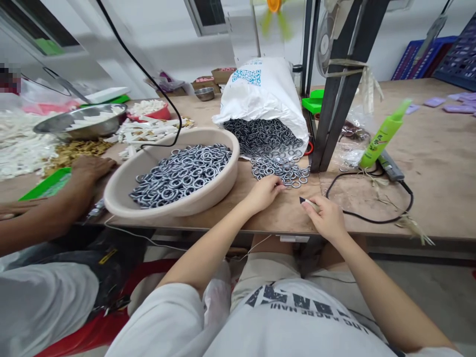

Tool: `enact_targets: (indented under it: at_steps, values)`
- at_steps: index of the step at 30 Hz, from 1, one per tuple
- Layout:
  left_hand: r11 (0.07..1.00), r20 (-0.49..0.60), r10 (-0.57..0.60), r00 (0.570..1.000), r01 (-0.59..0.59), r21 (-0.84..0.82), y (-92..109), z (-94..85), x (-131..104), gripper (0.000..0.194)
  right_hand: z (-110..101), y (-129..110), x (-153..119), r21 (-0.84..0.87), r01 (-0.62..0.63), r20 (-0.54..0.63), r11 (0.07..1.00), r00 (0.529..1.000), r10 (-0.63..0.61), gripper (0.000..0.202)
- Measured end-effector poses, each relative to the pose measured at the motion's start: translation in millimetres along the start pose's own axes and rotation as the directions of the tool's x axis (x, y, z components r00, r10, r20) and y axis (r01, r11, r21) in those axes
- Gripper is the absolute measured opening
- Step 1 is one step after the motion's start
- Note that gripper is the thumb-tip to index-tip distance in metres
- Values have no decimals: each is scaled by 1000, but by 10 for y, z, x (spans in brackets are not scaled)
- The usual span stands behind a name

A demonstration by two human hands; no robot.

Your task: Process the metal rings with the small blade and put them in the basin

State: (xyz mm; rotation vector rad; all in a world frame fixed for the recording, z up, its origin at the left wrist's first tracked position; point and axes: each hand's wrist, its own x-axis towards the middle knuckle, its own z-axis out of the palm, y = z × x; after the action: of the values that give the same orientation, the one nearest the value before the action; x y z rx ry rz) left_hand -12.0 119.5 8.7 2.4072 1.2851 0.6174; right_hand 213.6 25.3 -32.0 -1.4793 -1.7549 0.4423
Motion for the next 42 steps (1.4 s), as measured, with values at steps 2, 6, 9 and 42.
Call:
enact_targets:
  at_steps: [2, 6, 9, 42]
  values:
    - [984, -7, -100, 995, 98, -146, 34, -9, -54, 22, 11, 24, 76, 152, -60, -11, 987, 998, 62, 40]
    - [884, 8, -191, 982, 175, -434, 210, 71, -201, 28, 68, -107, 236, 426, -92, 22, 900, 996, 92, 37]
    - [646, 46, -225, 973, 185, -741, 418, 127, -369, 35, 80, -306, 261, 513, -77, 79, 855, 996, 42, 29]
    - [-76, 290, -373, 881, 283, -956, 1025, 70, -861, 41, -167, -821, -146, -74, 299, 150, 951, 947, -286, 39]
